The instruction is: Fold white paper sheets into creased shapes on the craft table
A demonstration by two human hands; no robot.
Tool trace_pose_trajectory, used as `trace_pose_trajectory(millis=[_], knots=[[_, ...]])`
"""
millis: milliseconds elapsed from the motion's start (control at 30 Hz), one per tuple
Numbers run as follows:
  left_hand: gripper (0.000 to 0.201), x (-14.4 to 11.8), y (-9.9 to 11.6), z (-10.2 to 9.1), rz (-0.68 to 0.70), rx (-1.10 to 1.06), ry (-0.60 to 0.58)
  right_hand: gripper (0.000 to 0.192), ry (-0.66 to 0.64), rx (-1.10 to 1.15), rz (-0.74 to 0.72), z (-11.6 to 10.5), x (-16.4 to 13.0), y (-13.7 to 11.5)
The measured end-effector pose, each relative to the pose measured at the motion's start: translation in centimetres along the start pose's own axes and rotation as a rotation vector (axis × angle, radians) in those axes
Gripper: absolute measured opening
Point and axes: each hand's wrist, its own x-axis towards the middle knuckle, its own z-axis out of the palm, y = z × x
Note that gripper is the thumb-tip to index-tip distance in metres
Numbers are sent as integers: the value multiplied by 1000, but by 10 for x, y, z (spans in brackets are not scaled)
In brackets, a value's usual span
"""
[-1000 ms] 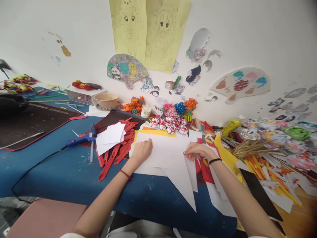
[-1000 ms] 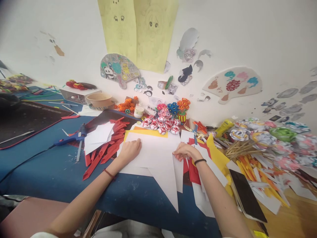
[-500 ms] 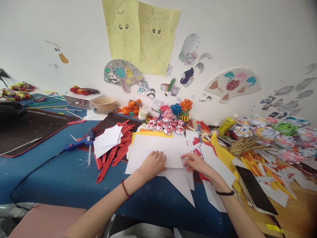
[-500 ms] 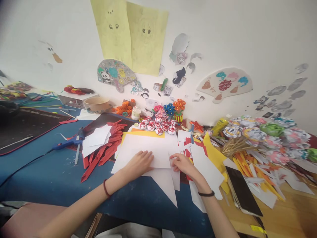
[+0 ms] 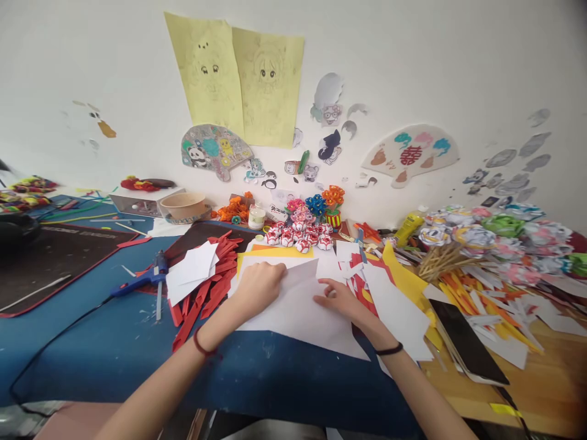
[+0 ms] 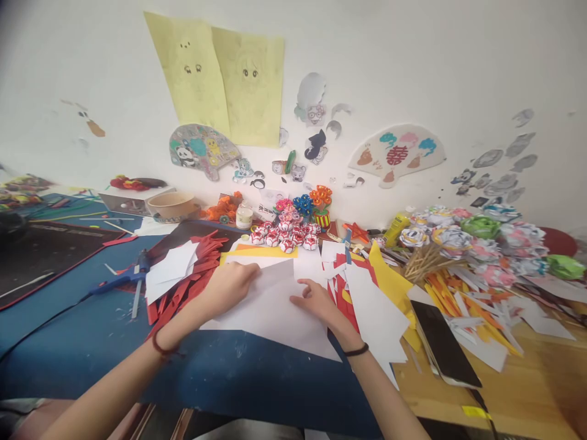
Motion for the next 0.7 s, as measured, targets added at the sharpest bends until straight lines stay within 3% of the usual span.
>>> trace_pose_trajectory(millis=[67, 167, 267, 333, 433, 500, 600, 667, 700], knots=[[31, -1, -7, -14, -8, -113, 25, 52, -106, 37, -50, 4, 6, -8], [35, -6, -21, -30, -37, -324, 58, 49, -226, 130, -125, 4, 11, -27], [38, -15, -41, -36, -130, -652, 23, 46, -245, 175, -277, -5, 17, -50], [40, -21, -52, -32, -182, -814, -58, 44, -181, 117, -401, -16, 22, -64], [35, -24, -59, -18, -173, -644, -104, 45, -184, -51, -507, -32, 29, -78], [31, -19, -53, -7, -145, -439, 23, 48, -233, -139, -552, -39, 34, -81], [65, -2, -34, 6, -10, -294, 283, 48, -367, -210, -547, -42, 40, -81], [70, 13, -23, 13, 51, -265, 334, 46, -440, -231, -530, -42, 45, -77], [61, 20, -19, 16, 66, -261, 322, 43, -460, -236, -528, -41, 48, -74]])
